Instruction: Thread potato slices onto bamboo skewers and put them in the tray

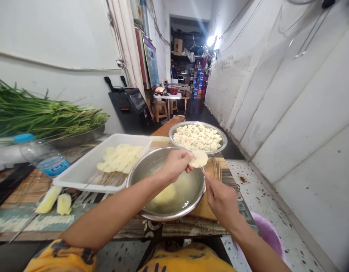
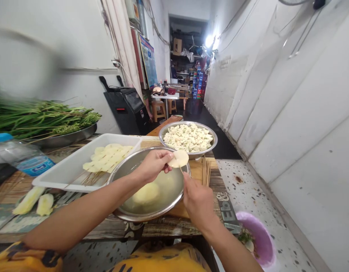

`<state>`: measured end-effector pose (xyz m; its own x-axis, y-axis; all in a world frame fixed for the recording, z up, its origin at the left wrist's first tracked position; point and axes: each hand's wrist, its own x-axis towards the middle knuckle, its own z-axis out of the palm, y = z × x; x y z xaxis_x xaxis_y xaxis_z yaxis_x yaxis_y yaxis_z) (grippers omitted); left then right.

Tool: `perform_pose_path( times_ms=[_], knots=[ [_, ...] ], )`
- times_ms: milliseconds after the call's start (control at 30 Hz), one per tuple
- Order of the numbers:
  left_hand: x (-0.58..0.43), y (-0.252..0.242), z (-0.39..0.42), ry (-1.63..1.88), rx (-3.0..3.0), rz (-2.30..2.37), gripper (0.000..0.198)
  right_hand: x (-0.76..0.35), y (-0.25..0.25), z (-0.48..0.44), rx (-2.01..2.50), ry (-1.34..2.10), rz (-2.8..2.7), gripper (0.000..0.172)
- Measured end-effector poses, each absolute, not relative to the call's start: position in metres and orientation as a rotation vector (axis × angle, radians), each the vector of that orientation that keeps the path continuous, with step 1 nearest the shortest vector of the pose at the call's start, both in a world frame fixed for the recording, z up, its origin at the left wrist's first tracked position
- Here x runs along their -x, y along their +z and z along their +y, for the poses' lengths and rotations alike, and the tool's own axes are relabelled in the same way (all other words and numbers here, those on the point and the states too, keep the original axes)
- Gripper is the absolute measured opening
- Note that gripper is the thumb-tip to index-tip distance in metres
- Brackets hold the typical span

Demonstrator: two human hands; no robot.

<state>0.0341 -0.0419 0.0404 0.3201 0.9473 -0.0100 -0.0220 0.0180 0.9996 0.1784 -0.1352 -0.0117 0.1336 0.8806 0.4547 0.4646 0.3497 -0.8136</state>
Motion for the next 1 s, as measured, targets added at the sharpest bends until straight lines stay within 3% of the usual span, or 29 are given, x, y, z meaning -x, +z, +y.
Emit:
perform_pose_path(
  times_ms=[167,233,400,667,1000],
  knots=[
    [-0.034,0.038,-0.042,1.03,-1.372,0.912,0.017,-0.175,-0.001,-0.132,0.883,1.485,-0.934,0.018],
    [-0.034,0.037,-0.042,1.063,-1.381,0.886,0.017,-0.174,0.0,-0.132,0.708,1.657,-0.754,0.016],
    [-0.034,0.035,-0.041,1.112,-1.42,0.893,0.019,-0.17,-0.004,-0.131,0.655,1.624,-0.707,0.014],
    [-0.034,0.041,-0.047,0.975,-1.386,0.872,0.011,-0.177,-0.011,-0.13,1.08,1.167,-0.991,0.027],
    [-0.034,0.041,-0.05,0.881,-1.547,0.905,0.018,-0.168,-0.006,-0.126,1.042,1.237,-0.945,0.027]
  ],
)
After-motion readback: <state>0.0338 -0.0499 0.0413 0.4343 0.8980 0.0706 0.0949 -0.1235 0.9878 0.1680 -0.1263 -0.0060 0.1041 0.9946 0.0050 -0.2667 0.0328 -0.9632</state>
